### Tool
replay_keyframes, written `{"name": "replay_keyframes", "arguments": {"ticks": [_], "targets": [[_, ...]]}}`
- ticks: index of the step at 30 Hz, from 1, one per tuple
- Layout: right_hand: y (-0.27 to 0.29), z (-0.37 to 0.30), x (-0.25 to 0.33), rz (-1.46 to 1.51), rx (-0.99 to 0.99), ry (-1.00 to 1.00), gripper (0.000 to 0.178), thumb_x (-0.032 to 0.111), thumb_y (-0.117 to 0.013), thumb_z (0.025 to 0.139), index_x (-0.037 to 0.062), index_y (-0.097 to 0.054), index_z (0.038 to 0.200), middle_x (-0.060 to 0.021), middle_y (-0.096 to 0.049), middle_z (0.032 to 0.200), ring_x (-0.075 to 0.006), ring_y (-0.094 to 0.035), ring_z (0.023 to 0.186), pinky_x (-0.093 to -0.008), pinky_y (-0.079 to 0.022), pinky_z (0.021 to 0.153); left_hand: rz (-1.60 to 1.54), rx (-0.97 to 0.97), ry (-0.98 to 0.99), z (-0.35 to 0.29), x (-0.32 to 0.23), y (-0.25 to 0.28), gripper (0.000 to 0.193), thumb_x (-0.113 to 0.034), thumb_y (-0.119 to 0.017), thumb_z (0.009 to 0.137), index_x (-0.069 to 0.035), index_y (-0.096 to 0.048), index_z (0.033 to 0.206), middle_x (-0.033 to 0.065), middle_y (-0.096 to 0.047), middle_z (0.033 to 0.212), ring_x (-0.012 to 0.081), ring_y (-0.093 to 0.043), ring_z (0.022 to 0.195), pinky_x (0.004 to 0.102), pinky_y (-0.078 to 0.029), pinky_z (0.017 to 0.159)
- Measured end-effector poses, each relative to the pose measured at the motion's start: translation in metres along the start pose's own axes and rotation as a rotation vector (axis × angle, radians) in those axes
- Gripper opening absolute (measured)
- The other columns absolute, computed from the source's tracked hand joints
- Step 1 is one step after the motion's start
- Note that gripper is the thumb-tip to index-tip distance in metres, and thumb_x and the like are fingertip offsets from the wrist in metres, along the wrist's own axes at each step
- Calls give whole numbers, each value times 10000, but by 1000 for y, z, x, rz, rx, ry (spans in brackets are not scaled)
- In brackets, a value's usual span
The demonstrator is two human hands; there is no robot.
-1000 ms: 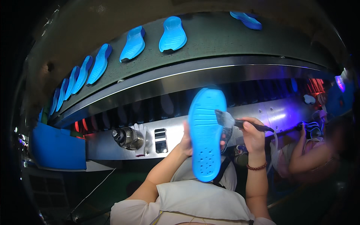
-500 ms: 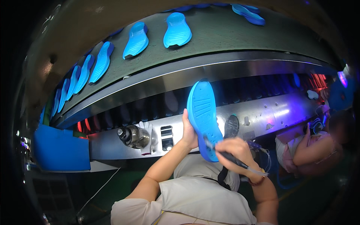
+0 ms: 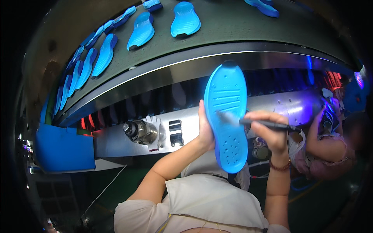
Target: The person applies adhesive to shoe insoles with an applicator brush and places them onto a conveyor belt.
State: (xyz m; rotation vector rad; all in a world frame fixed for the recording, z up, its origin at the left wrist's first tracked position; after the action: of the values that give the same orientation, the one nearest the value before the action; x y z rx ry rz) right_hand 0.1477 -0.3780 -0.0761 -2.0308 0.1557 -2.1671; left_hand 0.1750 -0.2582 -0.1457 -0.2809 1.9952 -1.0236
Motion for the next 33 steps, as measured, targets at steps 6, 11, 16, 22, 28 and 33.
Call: {"name": "replay_keyframes", "arguments": {"ticks": [6,11,16,22,28,33], "targets": [[-28,-14,22,-287,421,405,191,-64,-620,668,-27,-628,856,-151,-636,841,-214,-615,805,-291,-483,730,-124,203,-133,10,-24,-15,1028,-827,-80,644,-5,-408,1166,194,-543,950,286,-567,809,408,-476,721],[-23,-16,22,-384,337,460,197,-17,-664,645,17,-640,837,-122,-641,846,-216,-619,803,-297,-467,735,-152,221,-298,15,-54,-16,1049,-837,-76,628,3,-405,1163,204,-540,964,301,-566,819,413,-479,704],[9,-16,13,-336,73,322,211,-31,-666,638,5,-636,843,-130,-637,855,-216,-612,831,-306,-465,762,-166,121,-347,16,-69,-10,1012,-807,-58,661,-8,-383,1190,218,-542,969,319,-573,816,424,-482,706],[-2,-21,2,67,330,257,218,-50,-665,635,-17,-637,848,-154,-635,885,-246,-597,852,-313,-451,804,-27,255,-414,13,-88,-22,985,-784,-69,693,7,-379,1190,230,-536,985,323,-567,853,433,-476,739],[-7,-14,-34,615,-125,-50,177,-10,-594,745,-68,-576,912,-202,-602,938,-196,-604,813,-258,-489,713,-333,269,-252,-8,-30,-33,779,-623,-235,819,-1,-301,1285,189,-436,1220,312,-479,1077,456,-386,910],[-18,-15,9,-178,342,40,223,-61,-633,683,-40,-626,905,-150,-640,888,-113,-588,596,-221,-487,557,-94,355,-6,7,-37,-8,572,-386,-399,858,-21,-299,1288,167,-452,1218,278,-490,1077,391,-392,920]]}}
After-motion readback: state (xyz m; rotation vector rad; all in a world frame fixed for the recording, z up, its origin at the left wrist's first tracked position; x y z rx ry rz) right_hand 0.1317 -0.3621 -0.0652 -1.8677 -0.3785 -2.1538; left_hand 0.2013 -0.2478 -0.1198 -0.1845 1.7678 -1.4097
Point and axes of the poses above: each hand's wrist, its own z-axis towards the middle knuckle, its own y-axis out of the back of the hand, x = y × z, the point moved 8 cm from there along z, towards the middle knuckle
